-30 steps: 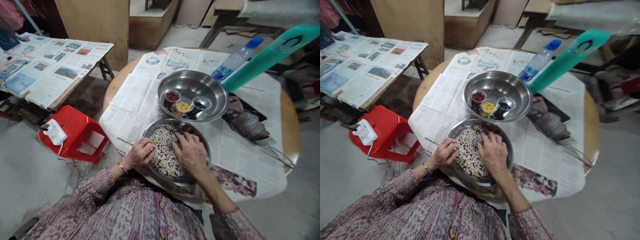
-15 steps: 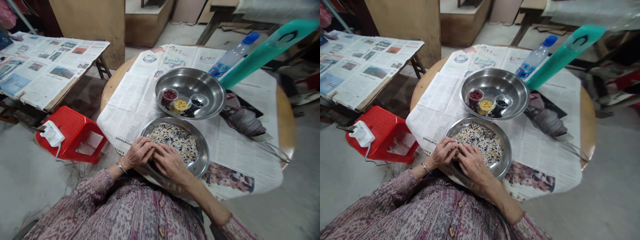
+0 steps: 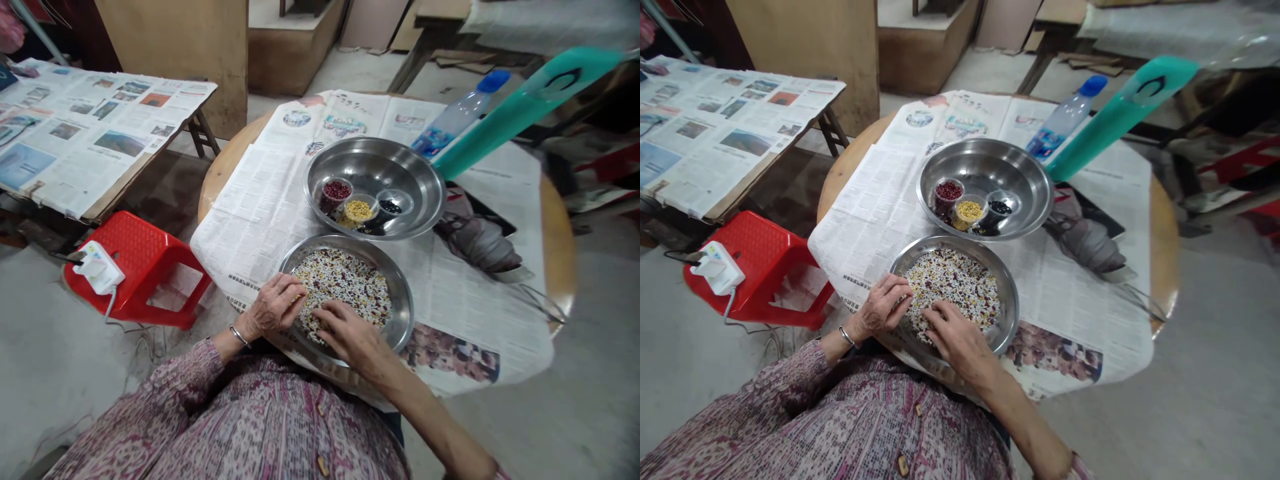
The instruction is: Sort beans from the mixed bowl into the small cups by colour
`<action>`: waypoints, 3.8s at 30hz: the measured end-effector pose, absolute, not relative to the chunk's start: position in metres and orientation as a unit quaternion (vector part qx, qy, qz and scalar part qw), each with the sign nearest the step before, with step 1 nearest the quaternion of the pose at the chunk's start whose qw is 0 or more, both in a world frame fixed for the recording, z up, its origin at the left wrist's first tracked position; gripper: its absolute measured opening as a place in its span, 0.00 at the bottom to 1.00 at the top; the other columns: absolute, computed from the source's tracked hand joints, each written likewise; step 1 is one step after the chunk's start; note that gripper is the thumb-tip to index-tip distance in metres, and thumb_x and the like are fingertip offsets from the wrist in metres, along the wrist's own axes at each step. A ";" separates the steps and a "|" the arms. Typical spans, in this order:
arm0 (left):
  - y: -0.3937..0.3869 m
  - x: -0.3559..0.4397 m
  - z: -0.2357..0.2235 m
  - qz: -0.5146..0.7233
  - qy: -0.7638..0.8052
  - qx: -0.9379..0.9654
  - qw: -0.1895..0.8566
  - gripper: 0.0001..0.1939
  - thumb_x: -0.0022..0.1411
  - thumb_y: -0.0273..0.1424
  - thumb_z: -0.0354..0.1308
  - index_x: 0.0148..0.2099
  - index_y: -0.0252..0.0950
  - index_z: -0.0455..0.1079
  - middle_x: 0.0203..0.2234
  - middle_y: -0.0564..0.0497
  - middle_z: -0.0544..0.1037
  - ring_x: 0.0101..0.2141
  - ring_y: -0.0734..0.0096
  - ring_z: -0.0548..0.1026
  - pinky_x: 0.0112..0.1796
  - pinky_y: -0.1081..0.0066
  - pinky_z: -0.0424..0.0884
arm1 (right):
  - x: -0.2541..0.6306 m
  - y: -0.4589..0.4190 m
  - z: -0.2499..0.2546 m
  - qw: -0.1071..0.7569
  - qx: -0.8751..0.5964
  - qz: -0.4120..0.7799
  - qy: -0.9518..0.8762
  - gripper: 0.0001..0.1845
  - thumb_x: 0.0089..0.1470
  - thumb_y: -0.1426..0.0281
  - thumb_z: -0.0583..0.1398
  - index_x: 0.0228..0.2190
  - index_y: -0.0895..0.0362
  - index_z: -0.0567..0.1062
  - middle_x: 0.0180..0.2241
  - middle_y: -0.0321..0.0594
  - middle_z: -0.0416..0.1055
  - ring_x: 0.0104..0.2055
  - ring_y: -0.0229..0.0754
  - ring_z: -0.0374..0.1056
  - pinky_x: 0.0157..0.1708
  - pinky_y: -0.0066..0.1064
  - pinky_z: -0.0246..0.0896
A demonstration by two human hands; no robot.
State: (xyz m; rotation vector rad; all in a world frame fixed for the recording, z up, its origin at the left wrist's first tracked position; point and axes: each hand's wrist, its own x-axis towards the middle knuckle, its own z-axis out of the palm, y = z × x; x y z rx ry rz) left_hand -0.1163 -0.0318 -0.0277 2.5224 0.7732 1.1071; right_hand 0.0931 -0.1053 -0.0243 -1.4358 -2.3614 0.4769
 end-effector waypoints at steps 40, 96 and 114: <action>-0.031 -0.117 -0.030 0.389 0.265 0.868 0.156 0.06 0.68 0.25 0.50 0.46 0.33 0.65 0.37 0.45 0.74 0.40 0.66 0.73 0.42 0.63 0.74 | 0.083 -0.077 -0.006 0.249 -0.542 0.165 -0.785 0.16 0.60 0.76 0.52 0.44 0.53 0.74 0.39 0.41 0.74 0.42 0.42 0.70 0.43 0.33 0.66; -0.034 -0.118 -0.033 0.433 0.265 0.845 0.168 0.07 0.67 0.23 0.51 0.47 0.32 0.65 0.39 0.44 0.72 0.42 0.66 0.72 0.46 0.65 0.75 | 0.104 -0.023 -0.019 0.150 -0.640 -0.042 -0.753 0.13 0.59 0.71 0.53 0.41 0.58 0.76 0.38 0.47 0.73 0.42 0.48 0.62 0.40 0.37 0.55; -0.016 -0.090 0.018 -0.057 0.316 0.944 0.080 0.31 0.51 0.38 0.71 0.51 0.28 0.62 0.48 0.35 0.69 0.45 0.50 0.71 0.43 0.58 0.72 | 0.110 -0.119 -0.046 0.336 -0.666 -0.096 -0.659 0.10 0.58 0.71 0.56 0.38 0.54 0.78 0.41 0.41 0.77 0.46 0.47 0.67 0.49 0.42 0.58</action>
